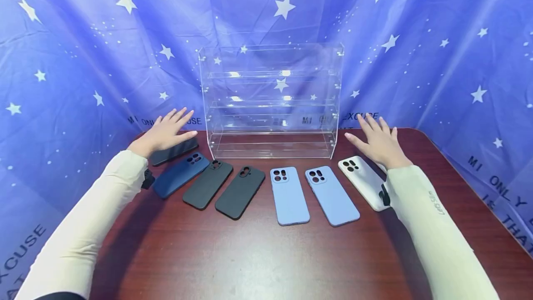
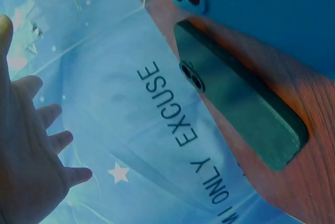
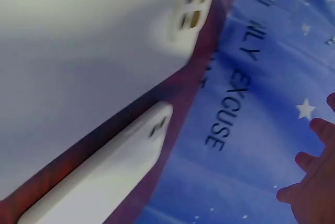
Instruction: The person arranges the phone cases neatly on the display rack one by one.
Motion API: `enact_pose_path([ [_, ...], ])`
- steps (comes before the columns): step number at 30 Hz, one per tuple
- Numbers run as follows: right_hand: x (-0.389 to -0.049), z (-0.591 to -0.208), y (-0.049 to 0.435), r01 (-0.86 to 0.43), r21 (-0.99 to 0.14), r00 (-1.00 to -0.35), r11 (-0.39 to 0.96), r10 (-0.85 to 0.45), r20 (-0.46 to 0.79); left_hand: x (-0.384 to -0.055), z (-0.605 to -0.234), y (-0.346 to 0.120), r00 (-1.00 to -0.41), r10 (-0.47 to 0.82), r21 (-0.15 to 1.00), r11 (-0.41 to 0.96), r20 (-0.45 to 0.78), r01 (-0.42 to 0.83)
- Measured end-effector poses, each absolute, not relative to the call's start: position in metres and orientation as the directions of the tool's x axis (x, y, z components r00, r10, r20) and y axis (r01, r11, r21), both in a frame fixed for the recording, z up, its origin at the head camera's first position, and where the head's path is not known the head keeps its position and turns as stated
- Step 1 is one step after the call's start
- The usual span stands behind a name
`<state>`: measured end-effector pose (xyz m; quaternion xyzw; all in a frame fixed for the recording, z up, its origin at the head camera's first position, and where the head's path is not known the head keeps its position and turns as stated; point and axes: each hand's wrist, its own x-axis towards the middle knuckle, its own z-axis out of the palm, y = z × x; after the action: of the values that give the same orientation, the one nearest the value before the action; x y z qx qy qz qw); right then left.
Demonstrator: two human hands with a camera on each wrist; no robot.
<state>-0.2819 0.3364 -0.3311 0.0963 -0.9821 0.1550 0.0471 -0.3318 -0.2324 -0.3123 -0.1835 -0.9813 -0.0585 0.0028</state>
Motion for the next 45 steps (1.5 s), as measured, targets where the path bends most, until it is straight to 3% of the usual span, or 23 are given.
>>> enact_pose_path([
  [7,-0.287,-0.325,0.325,-0.251,-0.427,-0.964,0.869,-0.185,0.189,-0.338,-0.312,-0.252,-0.913,0.393,0.169,0.898,0.104,0.406],
  [13,-0.289,-0.323,0.311,-0.309,-0.502,-0.946,0.808,-0.207,0.248,-0.343,-0.315,-0.267,-0.9,0.407,0.295,0.851,0.155,0.435],
  [24,-0.291,-0.332,0.295,-0.198,-0.63,-0.976,0.751,-0.095,0.195,-0.352,-0.337,-0.284,-0.922,0.345,0.509,0.769,0.177,0.386],
  [30,-0.295,-0.335,0.292,-0.171,-0.675,-0.979,0.718,-0.049,0.196,-0.352,-0.341,-0.283,-0.942,0.317,0.622,0.717,0.111,0.315],
  [37,-0.298,-0.344,0.286,-0.207,-0.676,-0.959,0.707,-0.009,0.283,-0.354,-0.349,-0.293,-0.954,0.296,0.732,0.643,0.033,0.225],
  [45,-0.299,-0.354,0.285,-0.153,-0.787,-0.947,0.597,0.139,0.289,-0.359,-0.363,-0.307,-0.953,0.294,0.773,0.62,-0.066,0.138],
])
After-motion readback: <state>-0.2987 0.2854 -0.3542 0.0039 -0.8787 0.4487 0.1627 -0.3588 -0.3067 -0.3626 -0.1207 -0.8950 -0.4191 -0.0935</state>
